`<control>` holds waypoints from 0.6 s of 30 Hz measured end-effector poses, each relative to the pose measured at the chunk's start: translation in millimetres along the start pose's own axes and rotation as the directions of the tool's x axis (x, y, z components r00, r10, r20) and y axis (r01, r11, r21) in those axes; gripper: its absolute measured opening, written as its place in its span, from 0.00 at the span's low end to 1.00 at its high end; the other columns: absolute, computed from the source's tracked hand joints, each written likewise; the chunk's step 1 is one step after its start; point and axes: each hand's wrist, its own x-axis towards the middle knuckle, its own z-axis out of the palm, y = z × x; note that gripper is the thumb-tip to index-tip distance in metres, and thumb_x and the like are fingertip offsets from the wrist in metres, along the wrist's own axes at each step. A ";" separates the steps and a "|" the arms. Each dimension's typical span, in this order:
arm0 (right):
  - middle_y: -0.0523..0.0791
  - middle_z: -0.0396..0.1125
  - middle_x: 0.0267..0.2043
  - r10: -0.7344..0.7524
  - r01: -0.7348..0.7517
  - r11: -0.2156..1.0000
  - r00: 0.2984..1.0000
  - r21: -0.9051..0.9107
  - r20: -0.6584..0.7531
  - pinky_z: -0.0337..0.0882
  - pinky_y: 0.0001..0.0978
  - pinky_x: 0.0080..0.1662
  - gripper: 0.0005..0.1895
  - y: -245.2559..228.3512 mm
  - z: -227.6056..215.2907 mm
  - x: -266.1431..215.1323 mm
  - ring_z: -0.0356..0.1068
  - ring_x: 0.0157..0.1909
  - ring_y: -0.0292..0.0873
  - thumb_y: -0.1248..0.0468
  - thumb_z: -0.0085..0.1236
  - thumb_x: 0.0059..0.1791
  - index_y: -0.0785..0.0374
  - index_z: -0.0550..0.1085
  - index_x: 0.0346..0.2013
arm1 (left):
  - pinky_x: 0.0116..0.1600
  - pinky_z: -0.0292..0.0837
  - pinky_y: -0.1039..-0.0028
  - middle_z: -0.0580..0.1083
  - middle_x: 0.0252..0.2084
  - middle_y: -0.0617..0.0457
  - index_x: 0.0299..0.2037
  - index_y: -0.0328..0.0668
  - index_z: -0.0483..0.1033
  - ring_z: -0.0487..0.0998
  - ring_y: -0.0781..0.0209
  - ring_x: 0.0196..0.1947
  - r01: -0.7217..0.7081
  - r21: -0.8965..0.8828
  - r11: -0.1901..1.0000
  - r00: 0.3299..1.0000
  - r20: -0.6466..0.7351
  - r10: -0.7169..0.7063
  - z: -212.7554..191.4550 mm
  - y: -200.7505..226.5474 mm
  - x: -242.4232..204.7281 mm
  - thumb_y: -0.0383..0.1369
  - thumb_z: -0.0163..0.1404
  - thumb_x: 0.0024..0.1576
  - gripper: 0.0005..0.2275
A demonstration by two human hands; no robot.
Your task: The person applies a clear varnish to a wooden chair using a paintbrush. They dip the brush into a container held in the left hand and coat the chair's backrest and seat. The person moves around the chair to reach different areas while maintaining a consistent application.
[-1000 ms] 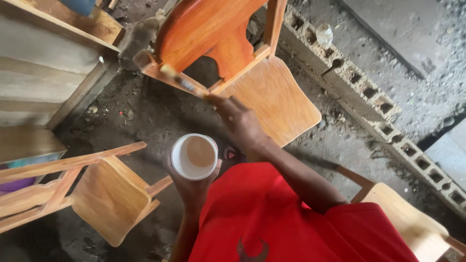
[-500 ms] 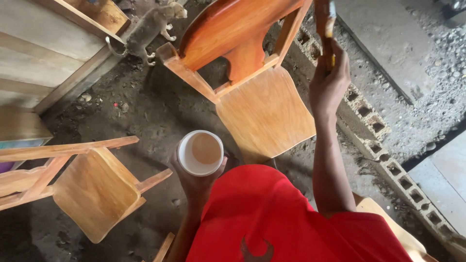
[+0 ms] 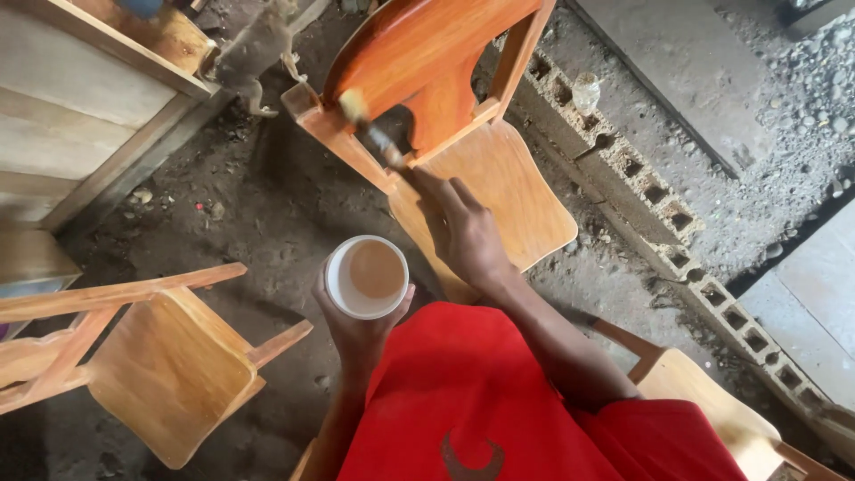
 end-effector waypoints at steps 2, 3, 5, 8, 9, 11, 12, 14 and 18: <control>0.37 0.71 0.38 -0.022 0.025 0.999 0.998 -0.043 0.063 0.78 0.43 0.31 0.21 -4.0 -8.5 -5.1 0.76 0.33 0.52 0.62 0.61 0.51 0.43 0.75 0.59 | 0.65 0.70 0.53 0.66 0.62 0.39 0.67 0.34 0.59 0.72 0.46 0.62 -0.027 0.013 1.000 1.000 -0.006 0.027 0.2 -2.0 1.1 0.45 0.75 0.33 0.51; 0.37 0.71 0.38 -0.024 0.027 0.999 0.998 -0.043 0.062 0.78 0.43 0.31 0.21 -3.2 -12.1 2.2 0.76 0.33 0.52 0.62 0.61 0.51 0.43 0.75 0.59 | 0.65 0.70 0.53 0.66 0.62 0.39 0.67 0.34 0.59 0.72 0.46 0.62 -0.028 0.013 1.000 1.000 -0.008 0.028 0.2 -5.8 0.8 0.45 0.75 0.33 0.51; 0.42 0.72 0.37 -0.096 0.099 0.994 0.993 -0.046 0.067 0.76 0.42 0.29 0.19 -2.3 -19.2 16.8 0.75 0.29 0.52 0.63 0.59 0.53 0.43 0.77 0.59 | 0.63 0.73 0.55 0.66 0.63 0.39 0.68 0.34 0.58 0.73 0.48 0.60 -0.047 0.058 0.997 0.999 0.000 0.047 -0.1 -13.4 -0.2 0.46 0.75 0.32 0.53; 0.42 0.74 0.38 -0.175 0.176 0.979 0.984 -0.098 0.015 0.75 0.42 0.28 0.18 22.4 -33.7 49.3 0.75 0.29 0.52 0.66 0.62 0.53 0.45 0.79 0.57 | 0.62 0.72 0.53 0.67 0.60 0.41 0.67 0.37 0.59 0.74 0.47 0.59 -0.007 -0.041 0.999 1.000 -0.019 0.006 -3.1 -5.7 5.3 0.42 0.76 0.32 0.52; 0.42 0.74 0.38 -0.179 0.180 0.979 0.984 -0.096 0.019 0.75 0.42 0.28 0.18 31.7 -45.4 56.3 0.75 0.29 0.52 0.66 0.62 0.53 0.45 0.79 0.57 | 0.62 0.72 0.53 0.67 0.60 0.41 0.67 0.37 0.59 0.74 0.47 0.59 -0.004 -0.039 0.999 1.000 -0.024 0.003 -4.8 -7.4 5.1 0.42 0.76 0.32 0.52; 0.46 0.77 0.40 -0.204 0.191 0.952 0.978 -0.237 -0.032 0.71 0.32 0.25 0.15 50.7 -68.1 72.4 0.71 0.26 0.43 0.70 0.57 0.57 0.55 0.78 0.57 | 0.63 0.73 0.56 0.68 0.60 0.42 0.67 0.35 0.59 0.74 0.50 0.60 -0.020 0.030 0.999 1.000 -0.015 0.020 -7.3 -10.9 5.0 0.44 0.76 0.33 0.51; 0.46 0.77 0.40 -0.212 0.200 0.952 0.977 -0.233 -0.026 0.71 0.32 0.25 0.15 60.6 -83.3 76.8 0.71 0.26 0.43 0.70 0.57 0.57 0.55 0.78 0.57 | 0.63 0.73 0.56 0.68 0.60 0.42 0.67 0.35 0.59 0.74 0.50 0.60 -0.016 0.032 0.999 1.000 -0.025 0.017 -8.0 -5.2 7.7 0.44 0.76 0.33 0.51; 0.54 0.81 0.44 -0.249 0.184 0.883 0.964 -0.431 -0.098 0.65 0.16 0.20 0.12 79.2 -111.7 79.6 0.65 0.21 0.31 0.77 0.50 0.62 0.70 0.77 0.58 | 0.61 0.73 0.56 0.69 0.62 0.41 0.65 0.40 0.53 0.74 0.43 0.60 0.114 0.017 0.993 0.993 0.021 -0.115 -14.7 5.0 10.6 0.38 0.74 0.34 0.50; 0.53 0.78 0.41 -0.190 0.130 0.911 0.974 -0.391 -0.119 0.58 0.20 0.24 0.12 82.9 -149.0 69.0 0.58 0.23 0.32 0.80 0.56 0.59 0.77 0.77 0.57 | 0.63 0.71 0.56 0.69 0.62 0.40 0.65 0.39 0.53 0.73 0.43 0.60 0.115 -0.046 0.992 0.993 0.031 -0.114 -14.3 4.7 11.3 0.37 0.73 0.35 0.48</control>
